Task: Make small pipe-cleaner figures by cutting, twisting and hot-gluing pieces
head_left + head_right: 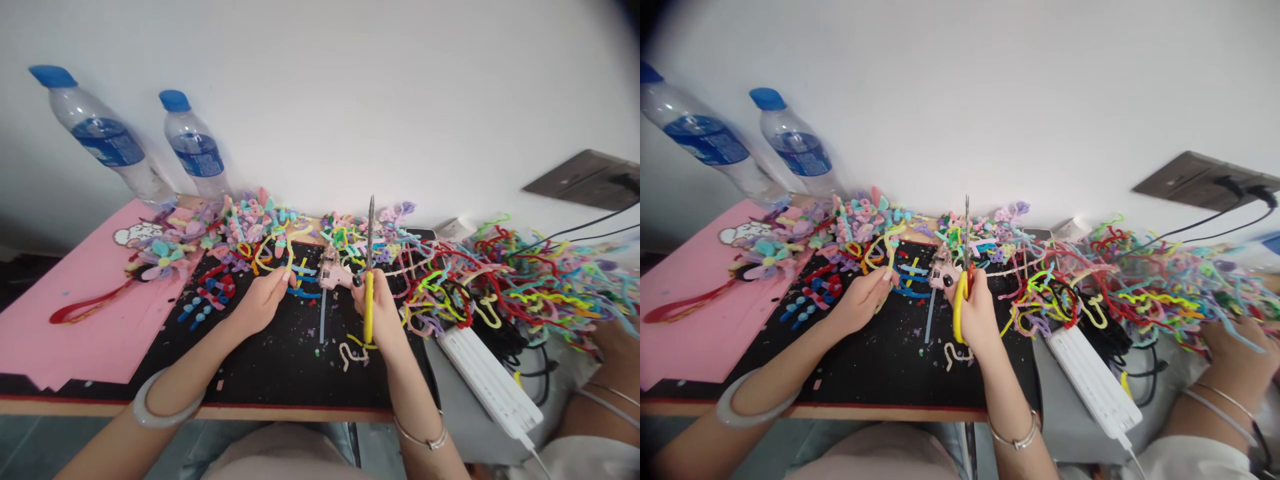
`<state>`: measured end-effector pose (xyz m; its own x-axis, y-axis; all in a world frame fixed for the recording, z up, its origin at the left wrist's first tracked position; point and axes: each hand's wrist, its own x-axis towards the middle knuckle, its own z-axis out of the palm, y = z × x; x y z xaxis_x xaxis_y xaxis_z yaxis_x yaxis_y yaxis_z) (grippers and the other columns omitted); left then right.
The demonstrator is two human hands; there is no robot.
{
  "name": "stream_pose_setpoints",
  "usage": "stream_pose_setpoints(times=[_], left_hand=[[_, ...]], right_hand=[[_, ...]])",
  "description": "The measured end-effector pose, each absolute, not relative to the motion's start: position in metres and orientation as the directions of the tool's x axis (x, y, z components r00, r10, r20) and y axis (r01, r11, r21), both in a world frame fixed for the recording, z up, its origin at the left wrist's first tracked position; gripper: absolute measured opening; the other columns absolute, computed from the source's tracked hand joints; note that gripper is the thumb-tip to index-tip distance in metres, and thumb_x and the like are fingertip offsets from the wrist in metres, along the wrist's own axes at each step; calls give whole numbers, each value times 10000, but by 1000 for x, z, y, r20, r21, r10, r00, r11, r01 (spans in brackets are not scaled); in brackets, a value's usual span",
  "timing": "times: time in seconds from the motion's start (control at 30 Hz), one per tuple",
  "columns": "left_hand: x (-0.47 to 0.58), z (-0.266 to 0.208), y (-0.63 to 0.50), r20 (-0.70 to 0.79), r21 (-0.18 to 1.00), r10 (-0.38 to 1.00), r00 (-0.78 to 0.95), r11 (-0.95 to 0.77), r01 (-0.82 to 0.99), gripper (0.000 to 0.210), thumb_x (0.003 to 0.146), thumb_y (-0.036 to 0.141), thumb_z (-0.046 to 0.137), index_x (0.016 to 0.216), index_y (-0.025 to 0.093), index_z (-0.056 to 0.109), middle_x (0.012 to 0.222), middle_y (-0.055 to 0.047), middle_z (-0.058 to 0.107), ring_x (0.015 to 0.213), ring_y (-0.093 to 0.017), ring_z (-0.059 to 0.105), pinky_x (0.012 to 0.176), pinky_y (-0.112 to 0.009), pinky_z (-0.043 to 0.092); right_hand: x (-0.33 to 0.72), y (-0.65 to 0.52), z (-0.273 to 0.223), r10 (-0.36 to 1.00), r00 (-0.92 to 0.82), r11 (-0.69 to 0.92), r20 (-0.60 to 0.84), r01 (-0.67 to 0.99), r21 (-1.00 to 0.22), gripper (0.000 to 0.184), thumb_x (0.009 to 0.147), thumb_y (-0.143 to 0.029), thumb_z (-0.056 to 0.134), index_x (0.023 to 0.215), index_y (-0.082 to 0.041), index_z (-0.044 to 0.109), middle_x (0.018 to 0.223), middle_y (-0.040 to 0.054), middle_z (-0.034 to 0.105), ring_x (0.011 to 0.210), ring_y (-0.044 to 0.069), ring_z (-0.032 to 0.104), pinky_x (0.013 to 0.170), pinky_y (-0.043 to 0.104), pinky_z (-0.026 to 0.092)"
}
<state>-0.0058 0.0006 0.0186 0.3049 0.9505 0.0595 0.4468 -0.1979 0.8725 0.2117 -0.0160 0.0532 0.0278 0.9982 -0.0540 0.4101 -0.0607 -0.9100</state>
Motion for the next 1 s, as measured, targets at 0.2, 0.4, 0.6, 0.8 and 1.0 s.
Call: stream_pose_setpoints(times=[0.2,0.4,0.6,0.8,1.0], left_hand=[[-6,22,0,98,829,951,293,-241,505,284,945,301,251,844,175,485,526,63,329,459,-102,336,505,-221,279],[-7,20,0,144,737,912,384,-357,574,263,938,256,268,865,174,508,541,57,339,475,-109,358,534,-215,300],[-8,14,-1,177,721,887,427,-412,557,218,936,216,293,861,176,494,560,57,337,476,-104,359,524,-206,292],[-7,12,0,178,725,890,419,-407,556,229,942,215,274,866,181,488,578,49,373,489,-107,387,536,-205,302],[-4,11,-1,194,667,867,459,-460,587,195,905,161,312,824,174,489,610,17,478,519,-128,484,536,-213,319]], right_hand=[[229,-36,76,985,-87,-44,-152,717,-695,221,760,-299,548,765,-227,339,619,-68,431,526,109,386,496,215,293],[224,-47,70,952,-194,36,-235,836,-547,230,717,-289,582,809,-217,384,675,-19,509,554,136,437,504,228,276],[225,-50,64,932,-257,81,-257,836,-543,259,699,-264,587,758,-225,338,660,-28,480,543,124,381,494,221,248],[230,-51,65,933,-256,79,-252,830,-552,265,701,-272,604,715,-221,343,634,-47,449,562,117,357,506,219,243],[222,-48,59,943,-284,157,-174,841,-518,300,687,-311,647,677,-210,365,671,-37,463,584,116,369,535,231,250]])
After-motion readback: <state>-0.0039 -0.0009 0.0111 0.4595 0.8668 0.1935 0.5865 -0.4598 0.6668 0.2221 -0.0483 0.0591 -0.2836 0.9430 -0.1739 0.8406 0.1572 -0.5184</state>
